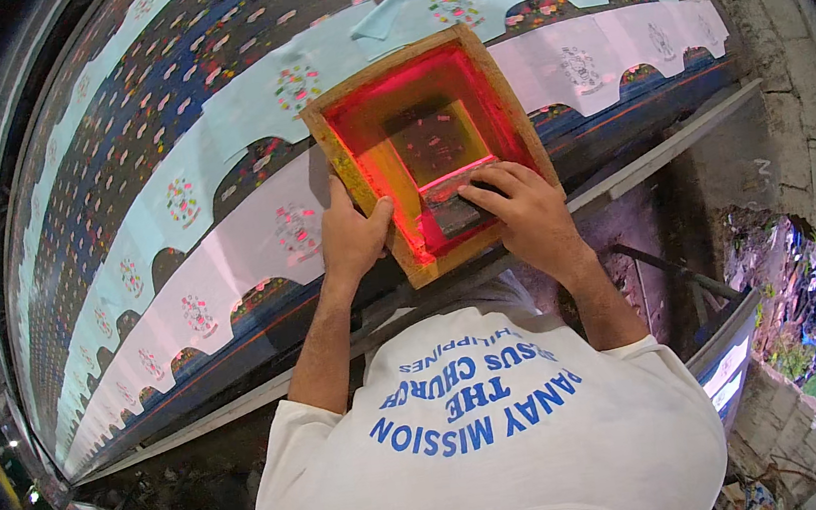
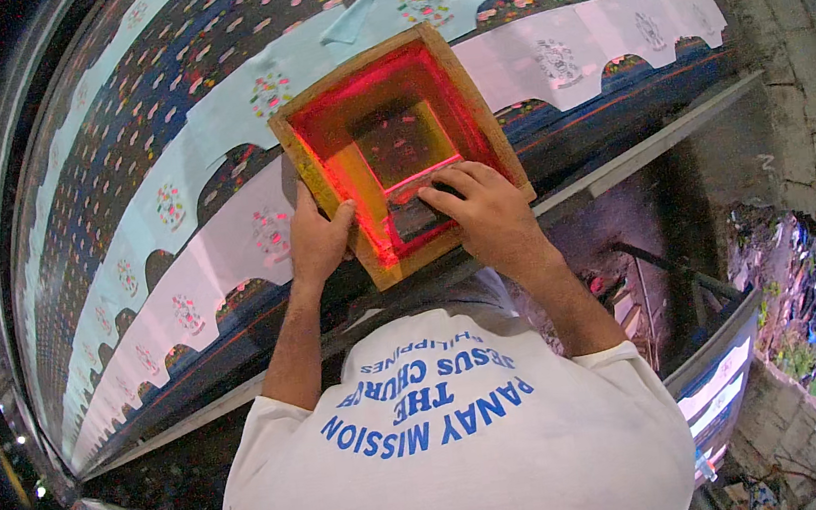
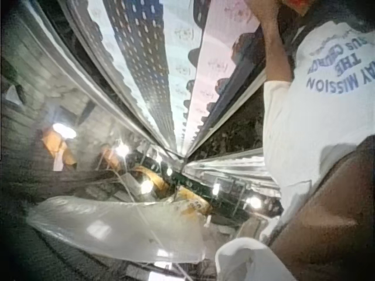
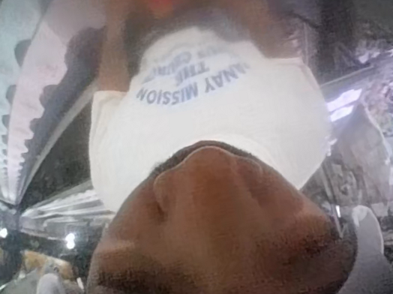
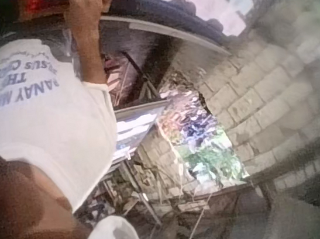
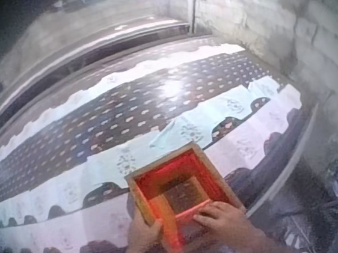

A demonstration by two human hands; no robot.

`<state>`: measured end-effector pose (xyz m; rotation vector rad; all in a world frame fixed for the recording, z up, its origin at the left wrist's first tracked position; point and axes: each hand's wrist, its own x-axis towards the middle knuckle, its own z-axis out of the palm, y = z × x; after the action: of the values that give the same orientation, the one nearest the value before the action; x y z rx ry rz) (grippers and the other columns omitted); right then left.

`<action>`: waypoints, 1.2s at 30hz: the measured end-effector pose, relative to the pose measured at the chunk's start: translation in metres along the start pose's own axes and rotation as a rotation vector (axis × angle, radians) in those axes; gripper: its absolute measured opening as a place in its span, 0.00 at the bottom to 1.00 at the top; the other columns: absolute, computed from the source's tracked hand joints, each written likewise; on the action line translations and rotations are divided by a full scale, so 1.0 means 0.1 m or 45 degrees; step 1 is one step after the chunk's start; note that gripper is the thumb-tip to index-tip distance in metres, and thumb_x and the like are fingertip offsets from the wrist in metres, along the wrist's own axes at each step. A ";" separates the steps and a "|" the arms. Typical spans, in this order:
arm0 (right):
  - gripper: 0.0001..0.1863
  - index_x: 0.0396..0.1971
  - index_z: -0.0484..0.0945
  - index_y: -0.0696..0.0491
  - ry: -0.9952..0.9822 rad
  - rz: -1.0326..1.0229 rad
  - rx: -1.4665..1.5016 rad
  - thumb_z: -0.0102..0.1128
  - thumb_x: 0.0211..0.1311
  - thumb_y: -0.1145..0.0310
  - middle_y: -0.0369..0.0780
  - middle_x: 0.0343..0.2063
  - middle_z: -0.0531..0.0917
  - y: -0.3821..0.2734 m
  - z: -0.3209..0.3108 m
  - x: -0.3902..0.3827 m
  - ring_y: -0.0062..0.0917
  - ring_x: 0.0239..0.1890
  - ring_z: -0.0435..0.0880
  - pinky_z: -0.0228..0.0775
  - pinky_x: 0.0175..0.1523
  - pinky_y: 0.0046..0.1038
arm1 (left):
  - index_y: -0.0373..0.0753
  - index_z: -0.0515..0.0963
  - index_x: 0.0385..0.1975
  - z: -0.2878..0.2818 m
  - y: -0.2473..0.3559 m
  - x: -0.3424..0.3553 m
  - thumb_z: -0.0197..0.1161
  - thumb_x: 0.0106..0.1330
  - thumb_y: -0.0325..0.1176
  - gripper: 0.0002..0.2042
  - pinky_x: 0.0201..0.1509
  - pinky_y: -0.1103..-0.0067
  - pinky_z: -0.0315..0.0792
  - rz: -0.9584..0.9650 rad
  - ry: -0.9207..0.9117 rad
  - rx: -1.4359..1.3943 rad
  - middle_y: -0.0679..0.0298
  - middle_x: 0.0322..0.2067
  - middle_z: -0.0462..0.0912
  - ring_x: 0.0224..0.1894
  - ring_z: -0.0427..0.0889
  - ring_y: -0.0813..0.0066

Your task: The person uses a wooden frame with a red screen to apply ink onto a long roll of patterned fabric. They repeatedly press the frame onto the fabric and move it along the roll to transfer the design.

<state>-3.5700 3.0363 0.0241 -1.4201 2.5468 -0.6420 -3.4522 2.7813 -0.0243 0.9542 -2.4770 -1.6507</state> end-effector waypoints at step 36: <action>0.23 0.57 0.88 0.53 0.012 -0.252 0.158 0.69 0.60 0.79 0.45 0.52 0.89 0.91 -0.11 1.15 0.44 0.60 0.86 0.79 0.68 0.44 | 0.30 0.71 0.68 0.42 -0.08 0.09 0.71 0.68 0.42 0.32 0.53 0.53 0.86 0.254 0.134 0.092 0.37 0.43 0.92 0.45 0.93 0.36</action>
<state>-3.7053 2.9847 0.0023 -1.6403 2.3455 -0.8234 -3.4695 2.8103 -0.0528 0.7496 -2.4842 -1.4233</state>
